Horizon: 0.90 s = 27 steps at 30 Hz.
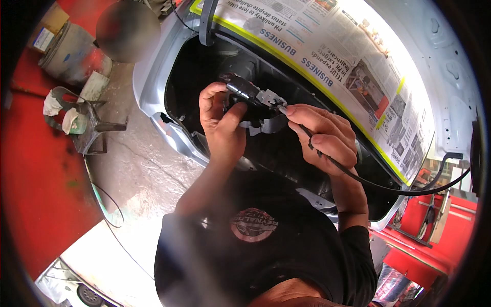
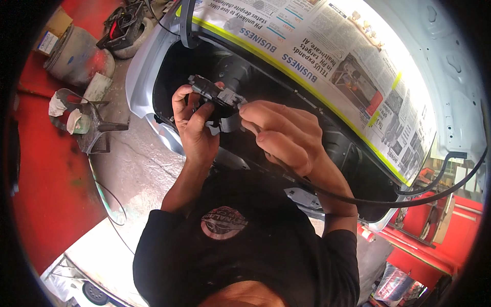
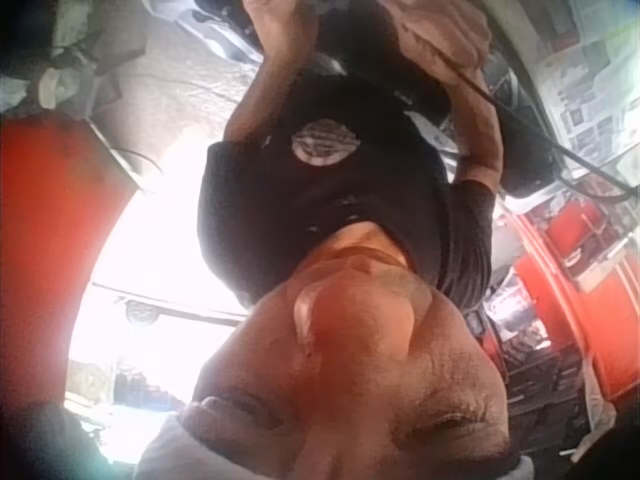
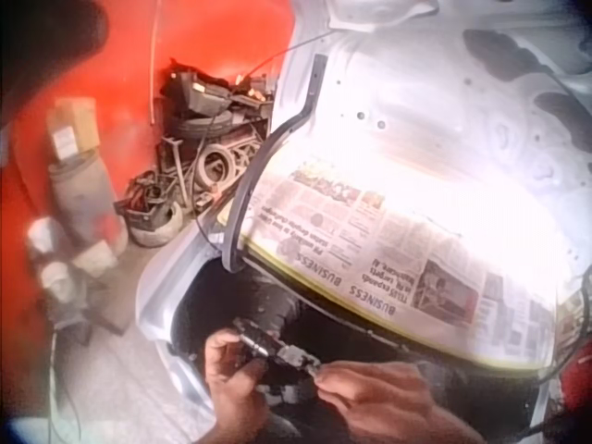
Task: The person unclips and removes a long cable from the underside of a car trunk lid, then detaches the cable from a black latch mechanism by hand. They hold the latch mechanism while manipulating the metal cable end to slide it out of the plastic housing.
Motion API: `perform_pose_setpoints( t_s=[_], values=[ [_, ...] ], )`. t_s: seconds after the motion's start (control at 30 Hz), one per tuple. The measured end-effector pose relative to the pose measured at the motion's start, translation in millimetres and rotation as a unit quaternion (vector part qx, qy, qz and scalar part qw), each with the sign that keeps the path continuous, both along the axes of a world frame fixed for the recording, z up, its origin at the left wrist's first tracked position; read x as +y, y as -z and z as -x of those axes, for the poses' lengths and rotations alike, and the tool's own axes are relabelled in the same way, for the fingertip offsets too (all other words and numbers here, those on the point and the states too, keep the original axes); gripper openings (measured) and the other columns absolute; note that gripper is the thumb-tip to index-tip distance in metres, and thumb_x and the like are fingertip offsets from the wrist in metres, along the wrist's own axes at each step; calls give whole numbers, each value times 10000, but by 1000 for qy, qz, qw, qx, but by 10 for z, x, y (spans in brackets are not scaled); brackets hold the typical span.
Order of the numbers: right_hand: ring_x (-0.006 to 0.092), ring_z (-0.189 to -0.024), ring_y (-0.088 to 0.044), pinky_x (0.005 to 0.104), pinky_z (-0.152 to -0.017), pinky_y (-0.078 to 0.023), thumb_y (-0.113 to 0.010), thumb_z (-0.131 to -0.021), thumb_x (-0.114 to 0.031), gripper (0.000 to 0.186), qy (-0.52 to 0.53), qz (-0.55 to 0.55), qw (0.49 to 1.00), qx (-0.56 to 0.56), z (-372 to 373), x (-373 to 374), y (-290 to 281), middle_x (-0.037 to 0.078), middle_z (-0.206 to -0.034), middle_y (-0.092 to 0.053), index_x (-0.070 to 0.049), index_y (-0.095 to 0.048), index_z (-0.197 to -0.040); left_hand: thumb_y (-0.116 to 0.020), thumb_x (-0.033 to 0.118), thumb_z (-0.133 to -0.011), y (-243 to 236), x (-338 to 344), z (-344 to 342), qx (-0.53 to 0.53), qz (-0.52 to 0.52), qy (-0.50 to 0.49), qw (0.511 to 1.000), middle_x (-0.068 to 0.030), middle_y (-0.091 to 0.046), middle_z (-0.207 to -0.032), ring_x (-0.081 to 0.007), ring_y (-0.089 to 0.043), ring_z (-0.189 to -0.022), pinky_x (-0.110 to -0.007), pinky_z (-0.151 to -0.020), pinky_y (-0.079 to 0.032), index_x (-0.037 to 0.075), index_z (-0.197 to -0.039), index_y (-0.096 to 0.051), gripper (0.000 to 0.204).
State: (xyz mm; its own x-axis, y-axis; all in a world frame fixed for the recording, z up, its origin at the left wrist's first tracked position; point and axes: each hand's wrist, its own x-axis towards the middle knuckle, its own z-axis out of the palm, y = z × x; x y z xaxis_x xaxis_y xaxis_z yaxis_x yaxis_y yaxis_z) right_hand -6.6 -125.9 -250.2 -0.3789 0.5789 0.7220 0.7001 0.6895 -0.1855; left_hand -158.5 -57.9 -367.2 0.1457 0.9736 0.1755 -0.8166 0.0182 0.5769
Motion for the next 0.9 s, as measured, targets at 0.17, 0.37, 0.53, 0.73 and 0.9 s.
perform_pose_setpoints(
  t_s=[0.17,0.37,0.53,0.73,0.9],
  values=[
    [387,-831,-763,421,-655,-652,-770,-805,130,632,0,12,1000,2,55,-19,-64,235,-1002,-712,-124,-289,-1127,-556,-142,-823,81,60,-10,-58,8,52,997,-154,-580,-1285,-335,-608,-1234,-558,-995,-520,103,-1278,-515,518],
    [402,-842,-759,434,-681,-652,-743,-832,132,607,10,15,1000,16,40,51,-85,237,-1017,-715,-128,-280,-1128,-575,-161,-776,-30,64,42,-41,9,1,999,-106,-621,-1260,-247,-597,-1237,-383,-1075,-450,52,-1297,-548,563],
    [394,-845,-753,448,-701,-640,-723,-857,122,585,15,24,1000,-2,62,104,-80,231,-1013,-717,-138,-279,-1137,-601,-163,-752,49,74,90,-5,-2,-33,999,-90,-600,-1332,-182,-538,-1261,-340,-1108,-401,35,-1327,-564,610],
    [392,-837,-748,436,-674,-625,-712,-877,106,550,-1,-21,1000,2,25,168,59,230,-1030,-724,-133,-293,-1142,-634,-92,-807,6,131,112,61,-107,-99,987,-201,-560,-1352,-359,-623,-1216,-480,-1052,-505,97,-1307,-515,548],
    [394,-836,-746,439,-686,-627,-702,-890,105,528,4,-16,1000,4,42,204,80,237,-1023,-727,-124,-307,-1157,-627,-83,-836,-24,165,87,25,-128,-104,986,-240,-540,-1357,-377,-624,-1204,-490,-1051,-495,82,-1197,-536,408]
  ],
)
